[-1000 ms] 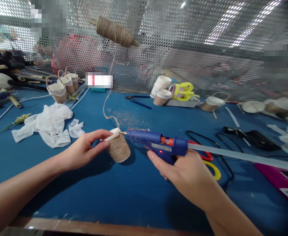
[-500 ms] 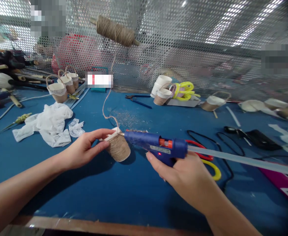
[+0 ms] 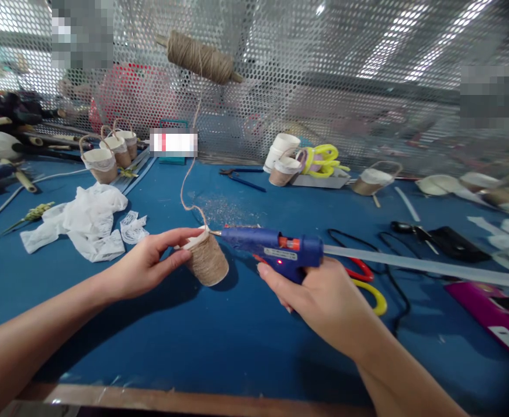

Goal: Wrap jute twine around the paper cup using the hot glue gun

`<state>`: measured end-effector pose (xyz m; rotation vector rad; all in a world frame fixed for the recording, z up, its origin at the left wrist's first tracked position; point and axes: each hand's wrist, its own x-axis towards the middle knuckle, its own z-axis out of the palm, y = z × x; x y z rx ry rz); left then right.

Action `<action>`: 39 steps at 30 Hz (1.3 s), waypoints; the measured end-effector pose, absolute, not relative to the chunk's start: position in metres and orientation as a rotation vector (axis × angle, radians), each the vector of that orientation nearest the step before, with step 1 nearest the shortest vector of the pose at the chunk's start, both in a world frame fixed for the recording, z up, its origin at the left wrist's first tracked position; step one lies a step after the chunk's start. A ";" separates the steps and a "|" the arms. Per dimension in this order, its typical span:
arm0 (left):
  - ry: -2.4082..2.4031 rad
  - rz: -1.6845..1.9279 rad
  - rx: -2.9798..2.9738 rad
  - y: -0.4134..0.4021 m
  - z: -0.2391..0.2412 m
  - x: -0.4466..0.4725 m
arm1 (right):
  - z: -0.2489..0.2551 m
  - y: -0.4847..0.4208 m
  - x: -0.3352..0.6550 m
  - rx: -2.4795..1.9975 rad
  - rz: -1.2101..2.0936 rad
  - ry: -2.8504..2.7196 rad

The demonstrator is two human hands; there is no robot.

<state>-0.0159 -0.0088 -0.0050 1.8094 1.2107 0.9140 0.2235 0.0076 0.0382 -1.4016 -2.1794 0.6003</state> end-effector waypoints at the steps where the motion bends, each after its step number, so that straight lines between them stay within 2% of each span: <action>1: 1.209 0.912 1.807 -0.009 -0.005 -0.016 | 0.039 0.007 0.223 -1.401 0.616 -2.178; 19: 1.189 0.905 1.813 -0.009 -0.003 -0.015 | 0.033 0.003 0.219 -1.343 0.520 -2.167; 33: 1.217 0.917 1.809 -0.009 -0.004 -0.017 | 0.039 0.012 0.222 -1.480 0.671 -2.118; 39: 1.213 0.885 1.803 -0.008 -0.006 -0.018 | 0.037 0.009 0.224 -1.392 0.705 -2.129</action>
